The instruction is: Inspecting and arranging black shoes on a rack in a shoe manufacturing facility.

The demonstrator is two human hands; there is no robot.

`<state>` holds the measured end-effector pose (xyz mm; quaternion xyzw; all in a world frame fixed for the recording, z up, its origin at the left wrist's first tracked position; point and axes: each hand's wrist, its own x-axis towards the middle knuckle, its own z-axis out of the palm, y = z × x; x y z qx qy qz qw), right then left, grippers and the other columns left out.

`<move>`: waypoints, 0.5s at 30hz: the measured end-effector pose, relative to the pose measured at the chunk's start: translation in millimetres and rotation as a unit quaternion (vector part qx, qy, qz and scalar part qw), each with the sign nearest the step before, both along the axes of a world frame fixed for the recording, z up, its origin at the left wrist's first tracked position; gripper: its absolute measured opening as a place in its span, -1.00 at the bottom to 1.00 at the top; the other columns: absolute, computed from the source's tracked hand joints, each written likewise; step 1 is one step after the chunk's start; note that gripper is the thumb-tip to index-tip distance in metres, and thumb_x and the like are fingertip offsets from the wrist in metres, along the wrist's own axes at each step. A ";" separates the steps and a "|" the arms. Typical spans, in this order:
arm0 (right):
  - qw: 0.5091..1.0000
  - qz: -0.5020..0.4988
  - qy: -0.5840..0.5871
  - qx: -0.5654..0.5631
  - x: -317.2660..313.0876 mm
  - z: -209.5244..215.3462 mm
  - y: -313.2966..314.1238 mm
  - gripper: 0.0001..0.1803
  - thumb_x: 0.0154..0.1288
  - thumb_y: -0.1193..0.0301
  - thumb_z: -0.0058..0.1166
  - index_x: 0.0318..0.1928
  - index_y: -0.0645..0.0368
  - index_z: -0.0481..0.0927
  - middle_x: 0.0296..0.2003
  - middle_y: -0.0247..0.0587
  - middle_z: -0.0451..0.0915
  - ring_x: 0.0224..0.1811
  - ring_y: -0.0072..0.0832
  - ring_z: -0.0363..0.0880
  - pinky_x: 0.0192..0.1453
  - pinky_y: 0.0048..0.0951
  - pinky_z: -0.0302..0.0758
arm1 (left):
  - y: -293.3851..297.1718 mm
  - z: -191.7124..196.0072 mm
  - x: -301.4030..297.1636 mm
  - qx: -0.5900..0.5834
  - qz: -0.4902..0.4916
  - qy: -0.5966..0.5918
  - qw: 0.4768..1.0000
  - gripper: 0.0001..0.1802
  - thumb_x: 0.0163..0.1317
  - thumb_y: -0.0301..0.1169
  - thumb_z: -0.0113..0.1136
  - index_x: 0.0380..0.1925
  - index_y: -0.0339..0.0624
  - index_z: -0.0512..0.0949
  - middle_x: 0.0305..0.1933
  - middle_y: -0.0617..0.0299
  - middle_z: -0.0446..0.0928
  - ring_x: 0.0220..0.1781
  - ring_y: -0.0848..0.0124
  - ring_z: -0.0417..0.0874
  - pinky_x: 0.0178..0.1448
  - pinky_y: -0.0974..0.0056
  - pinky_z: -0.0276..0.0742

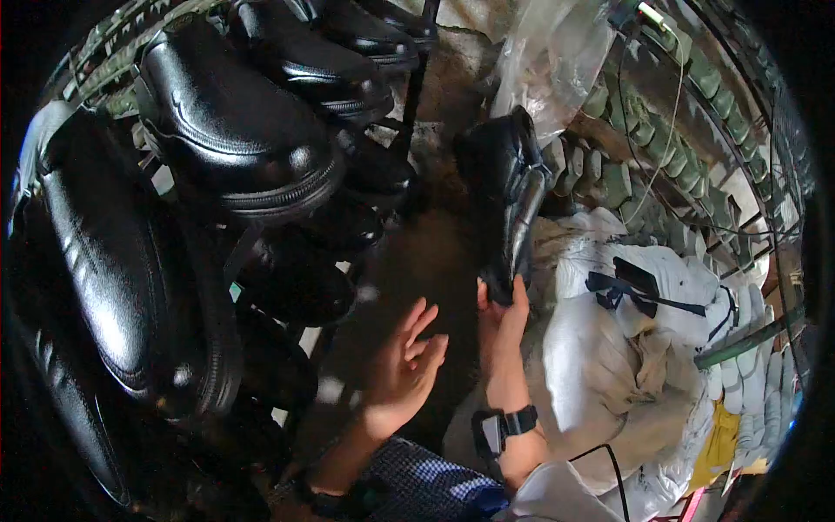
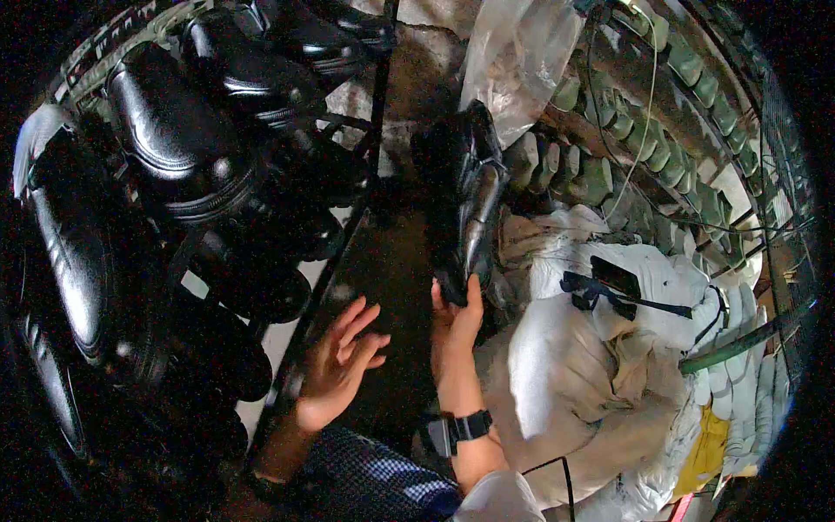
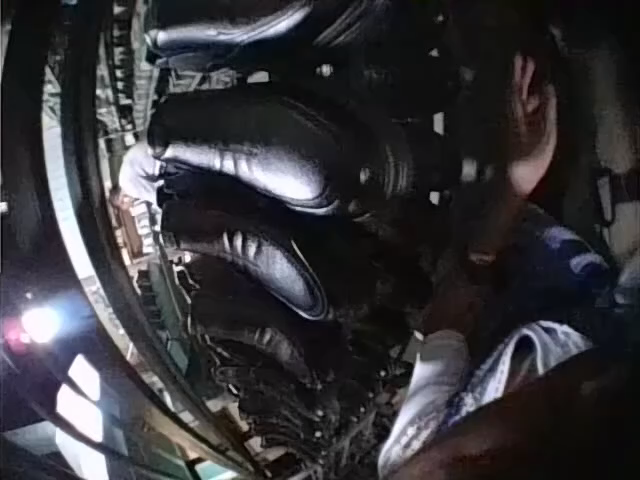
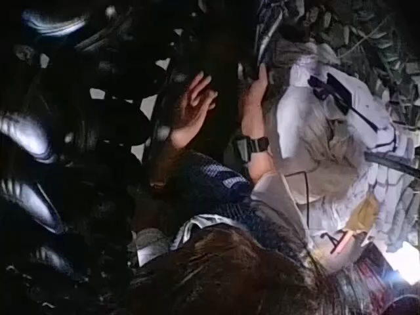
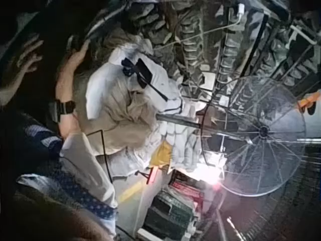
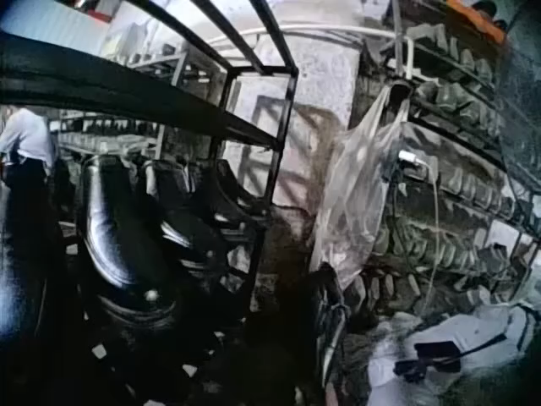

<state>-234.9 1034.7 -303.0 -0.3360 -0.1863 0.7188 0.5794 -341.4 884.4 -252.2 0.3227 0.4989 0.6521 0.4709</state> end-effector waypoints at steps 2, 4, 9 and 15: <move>1.000 -0.003 0.011 -0.013 7.8 7.9 -24.9 -0.63 0.30 0.23 -0.05 0.02 0.18 0.39 -0.09 -0.23 0.46 -0.13 -0.39 0.46 0.03 -0.36 0.45 | 13.0 0.0 10.5 -0.020 -0.018 -0.016 1.000 -0.31 0.28 -0.32 0.04 0.31 -0.15 -0.05 0.35 -0.03 0.08 0.24 0.25 0.32 0.19 0.19 0.35; 0.999 -0.007 0.023 -0.026 16.5 8.4 -45.9 -0.64 0.31 0.22 -0.08 0.00 0.18 0.41 -0.09 -0.22 0.47 -0.11 -0.37 0.46 0.06 -0.35 0.42 | 27.2 -10.1 25.2 -0.046 0.016 0.048 0.998 -0.15 0.22 -0.23 0.12 0.32 -0.26 -0.17 0.36 -0.12 0.01 0.34 0.18 0.16 0.28 0.12 0.22; 0.991 0.088 0.048 -0.085 24.7 15.9 -103.0 -0.55 0.32 0.15 -0.17 0.10 0.15 0.35 0.05 -0.15 0.42 0.07 -0.29 0.38 0.20 -0.26 0.29 | 50.1 -19.8 38.4 -0.074 0.025 0.156 0.985 0.11 -0.05 -0.16 0.33 0.27 -0.48 -0.19 0.27 -0.33 0.03 0.36 0.00 0.06 0.39 0.18 -0.03; 0.922 0.269 -0.205 -0.190 61.8 12.3 -123.4 -0.41 0.28 0.07 -0.08 0.19 0.18 0.27 0.06 -0.03 0.40 0.11 -0.24 0.36 0.23 -0.24 0.26 | 34.5 -35.2 39.4 -0.031 0.157 0.235 0.959 -0.01 -0.14 -0.22 0.35 0.22 -0.41 0.02 0.15 -0.26 0.25 0.19 -0.03 0.34 0.24 0.12 0.26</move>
